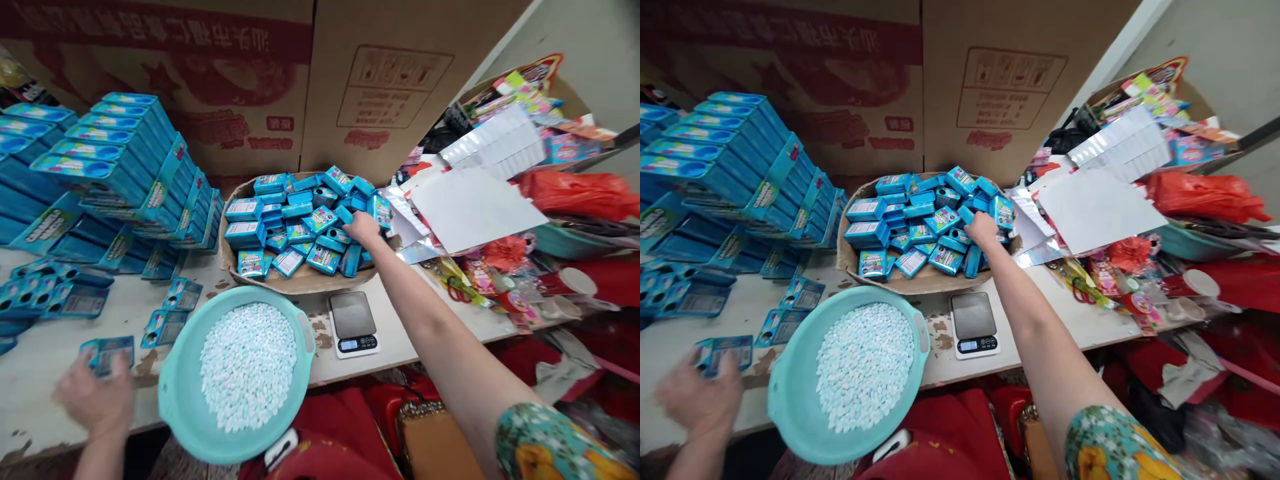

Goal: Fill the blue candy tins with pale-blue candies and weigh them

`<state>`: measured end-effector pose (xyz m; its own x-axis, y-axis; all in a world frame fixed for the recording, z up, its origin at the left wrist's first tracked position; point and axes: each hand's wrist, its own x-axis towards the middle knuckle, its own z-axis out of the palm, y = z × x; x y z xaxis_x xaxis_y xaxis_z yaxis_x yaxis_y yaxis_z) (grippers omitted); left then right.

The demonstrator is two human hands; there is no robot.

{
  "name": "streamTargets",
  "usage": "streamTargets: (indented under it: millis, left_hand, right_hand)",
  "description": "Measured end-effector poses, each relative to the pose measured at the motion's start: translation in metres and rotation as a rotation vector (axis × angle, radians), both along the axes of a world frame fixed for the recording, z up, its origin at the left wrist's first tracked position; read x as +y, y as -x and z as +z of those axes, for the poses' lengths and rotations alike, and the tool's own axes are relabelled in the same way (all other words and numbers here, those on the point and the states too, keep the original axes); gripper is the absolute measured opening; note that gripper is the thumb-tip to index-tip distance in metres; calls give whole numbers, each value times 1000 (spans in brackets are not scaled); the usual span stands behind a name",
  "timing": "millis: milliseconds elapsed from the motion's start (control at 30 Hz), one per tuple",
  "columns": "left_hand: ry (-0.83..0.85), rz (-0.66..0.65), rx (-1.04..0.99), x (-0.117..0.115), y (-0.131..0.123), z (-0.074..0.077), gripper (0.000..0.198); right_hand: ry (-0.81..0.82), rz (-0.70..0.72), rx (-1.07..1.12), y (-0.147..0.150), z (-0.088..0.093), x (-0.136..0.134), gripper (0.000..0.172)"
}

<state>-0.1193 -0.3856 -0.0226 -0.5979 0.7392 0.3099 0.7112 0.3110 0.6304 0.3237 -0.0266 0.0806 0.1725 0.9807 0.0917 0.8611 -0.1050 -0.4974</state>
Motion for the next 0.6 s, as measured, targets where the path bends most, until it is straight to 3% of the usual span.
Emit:
streamTargets:
  millis: [33,67,167,200,300,400,500,600]
  left_hand:
    - [-60,100,88,-1,-18,-4,44]
    - [-81,89,135,0,-38,-9,36]
    - [98,-310,113,18,-92,-28,36]
    - [191,-338,119,28,-106,-35,41]
    - [426,-153,153,60,-139,-52,53]
    - [546,-6,125,82,-166,-57,58]
    - [618,-132,89,80,-192,-52,54]
    - [632,-351,145,55,-214,-45,44]
  right_hand:
    - [11,9,14,-3,5,-1,33]
    - [18,23,25,-7,11,-6,28]
    - [-6,98,156,-24,19,-44,23]
    - [-50,127,324,-29,18,-63,25]
    - [-22,256,890,-28,1,-129,41]
    - [92,267,1013,-11,-28,-190,46]
    - [195,208,1216,6,-49,-228,48]
    - [243,153,1374,13,-51,-245,49]
